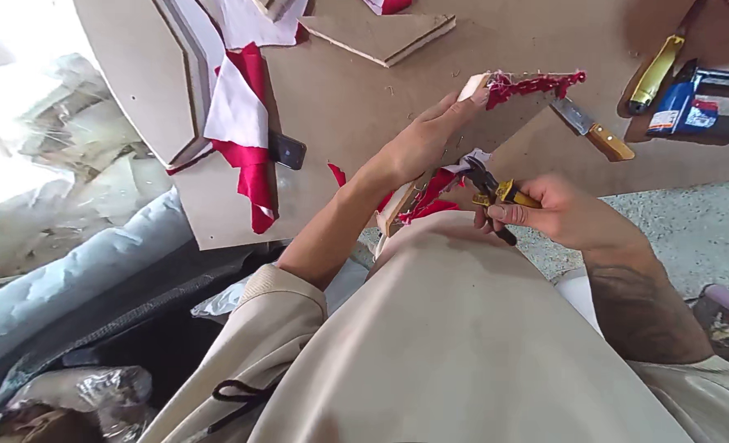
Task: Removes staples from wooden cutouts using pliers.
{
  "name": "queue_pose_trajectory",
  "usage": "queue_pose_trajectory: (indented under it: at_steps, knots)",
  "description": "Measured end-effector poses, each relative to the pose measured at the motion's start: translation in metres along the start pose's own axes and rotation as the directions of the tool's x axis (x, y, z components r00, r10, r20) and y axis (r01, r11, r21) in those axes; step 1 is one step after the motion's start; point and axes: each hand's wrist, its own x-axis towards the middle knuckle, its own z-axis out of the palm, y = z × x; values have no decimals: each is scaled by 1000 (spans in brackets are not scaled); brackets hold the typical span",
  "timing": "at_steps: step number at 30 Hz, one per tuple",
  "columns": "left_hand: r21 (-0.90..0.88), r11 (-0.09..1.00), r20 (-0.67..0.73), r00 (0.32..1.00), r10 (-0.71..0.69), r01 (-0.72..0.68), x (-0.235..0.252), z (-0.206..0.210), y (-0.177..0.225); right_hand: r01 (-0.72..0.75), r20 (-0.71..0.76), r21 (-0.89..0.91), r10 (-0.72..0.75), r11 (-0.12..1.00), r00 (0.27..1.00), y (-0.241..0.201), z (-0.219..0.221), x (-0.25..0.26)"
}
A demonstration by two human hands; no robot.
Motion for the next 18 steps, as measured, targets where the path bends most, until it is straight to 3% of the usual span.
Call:
queue_pose_trajectory:
  at_steps: [7, 15, 18]
  knots:
    - [-56, 998, -25, 999, 34, -35, 4, -1, 7, 25, 50, -145, -18, 989, 999, 2, -15, -6]
    - [51, 994, 77, 993, 93, -97, 2, 4, 7, 50, 149, -16, -47, 999, 988, 0, -19, 1]
    - [106, 978, 108, 980, 168, -179, 3, 1, 10, -12, 42, 29, 11, 1000, 999, 1, -7, 1]
